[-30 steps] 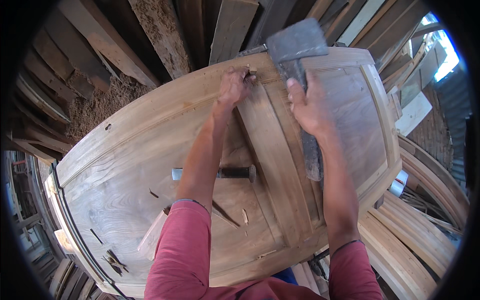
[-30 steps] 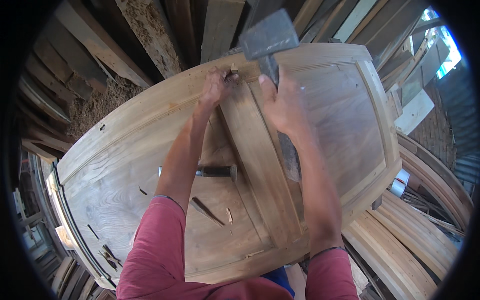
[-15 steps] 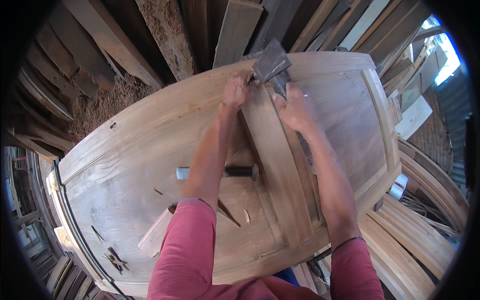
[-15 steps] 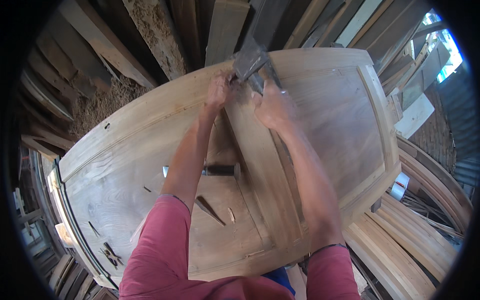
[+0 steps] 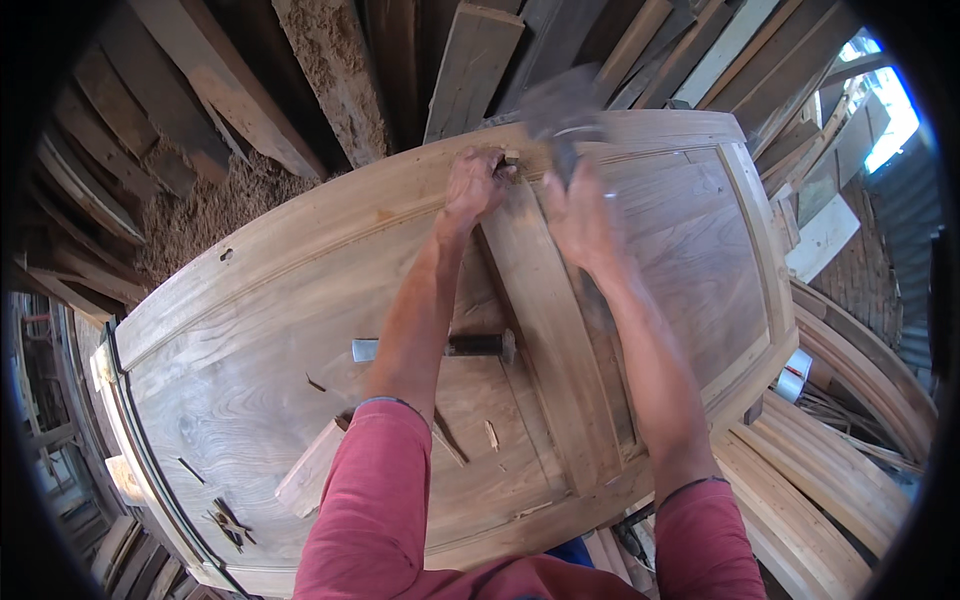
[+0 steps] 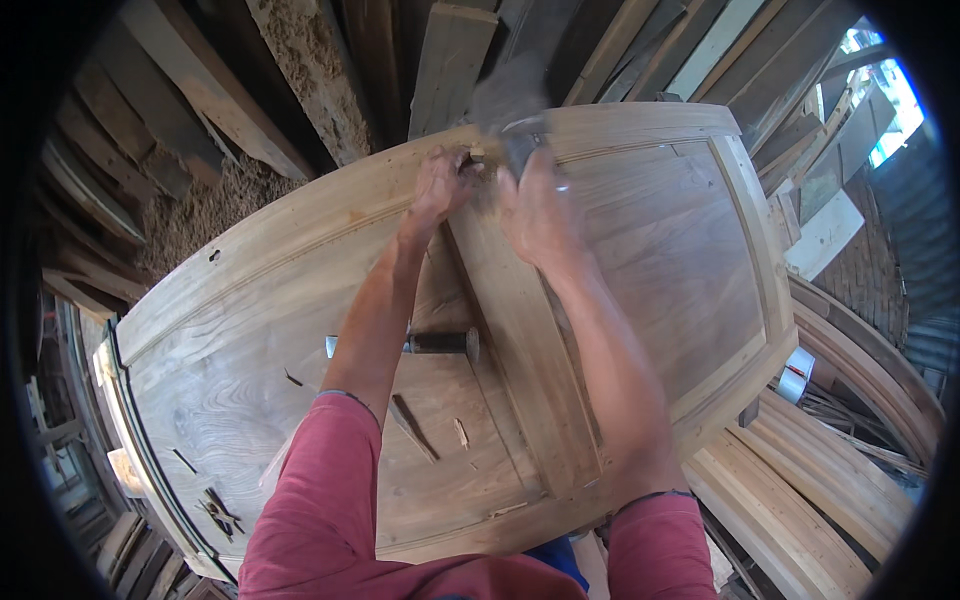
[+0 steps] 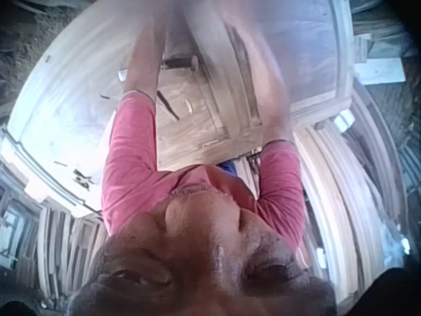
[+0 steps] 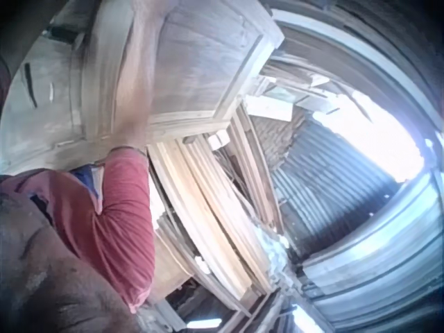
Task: The person drills holes into a wooden door frame, hammers small wooden pegs into the holes, and then uses a chisel and hammer to trim and finish the wood.
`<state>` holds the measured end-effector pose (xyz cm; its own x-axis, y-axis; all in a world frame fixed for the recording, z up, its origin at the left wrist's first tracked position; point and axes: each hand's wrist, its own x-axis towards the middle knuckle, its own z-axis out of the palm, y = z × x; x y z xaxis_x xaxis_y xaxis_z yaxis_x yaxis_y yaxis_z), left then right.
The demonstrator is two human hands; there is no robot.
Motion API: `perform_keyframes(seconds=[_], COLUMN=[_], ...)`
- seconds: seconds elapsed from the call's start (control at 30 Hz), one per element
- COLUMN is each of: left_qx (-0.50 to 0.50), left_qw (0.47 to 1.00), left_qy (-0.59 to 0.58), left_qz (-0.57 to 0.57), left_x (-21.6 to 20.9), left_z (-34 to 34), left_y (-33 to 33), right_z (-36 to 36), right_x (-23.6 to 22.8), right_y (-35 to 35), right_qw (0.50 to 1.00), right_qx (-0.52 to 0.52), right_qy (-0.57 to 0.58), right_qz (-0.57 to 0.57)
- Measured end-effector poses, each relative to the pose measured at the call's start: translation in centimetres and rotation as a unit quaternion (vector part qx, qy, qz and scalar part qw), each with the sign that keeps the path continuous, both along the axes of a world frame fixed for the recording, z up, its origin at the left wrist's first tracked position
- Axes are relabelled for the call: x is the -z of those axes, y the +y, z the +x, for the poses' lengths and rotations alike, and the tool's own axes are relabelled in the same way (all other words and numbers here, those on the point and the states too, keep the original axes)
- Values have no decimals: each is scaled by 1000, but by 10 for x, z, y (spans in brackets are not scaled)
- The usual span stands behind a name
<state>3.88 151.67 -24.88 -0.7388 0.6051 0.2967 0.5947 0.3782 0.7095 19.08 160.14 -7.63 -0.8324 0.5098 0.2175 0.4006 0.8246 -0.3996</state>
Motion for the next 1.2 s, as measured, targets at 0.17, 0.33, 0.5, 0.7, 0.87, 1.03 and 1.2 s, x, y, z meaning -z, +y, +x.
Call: perform_keyframes(seconds=[0.17, 0.33, 0.5, 0.7, 0.87, 1.03, 1.2], left_qx=[33, -2, 5, 32, -5, 8, 25], left_qw=[999, 1000, 998, 998, 999, 999, 993], left_qy=[30, 0, -7, -53, -24, 2, -99], left_qz=[14, -11, -65, -15, -42, -37, -55], left_x=[-7, -4, -18, -17, -19, -19, -13], left_z=[2, -10, 0, -4, 7, 1, -12], left_y=[-1, -14, -2, 0, -1, 0, -3], right_z=[33, 31, 4, -1, 21, 9, 28], right_x=[8, -75, -88, 13, -7, -6, -5], right_y=[11, -14, -17, 20, 5, -5, 15], right_qw=[964, 961, 913, 963, 990, 991, 982], right_qx=[41, 3, -49, -3, 4, 76, 11], right_qy=[-239, 70, 387, -260, -78, -51, -147], right_qz=[-111, -268, -120, -76, -117, -95, -117])
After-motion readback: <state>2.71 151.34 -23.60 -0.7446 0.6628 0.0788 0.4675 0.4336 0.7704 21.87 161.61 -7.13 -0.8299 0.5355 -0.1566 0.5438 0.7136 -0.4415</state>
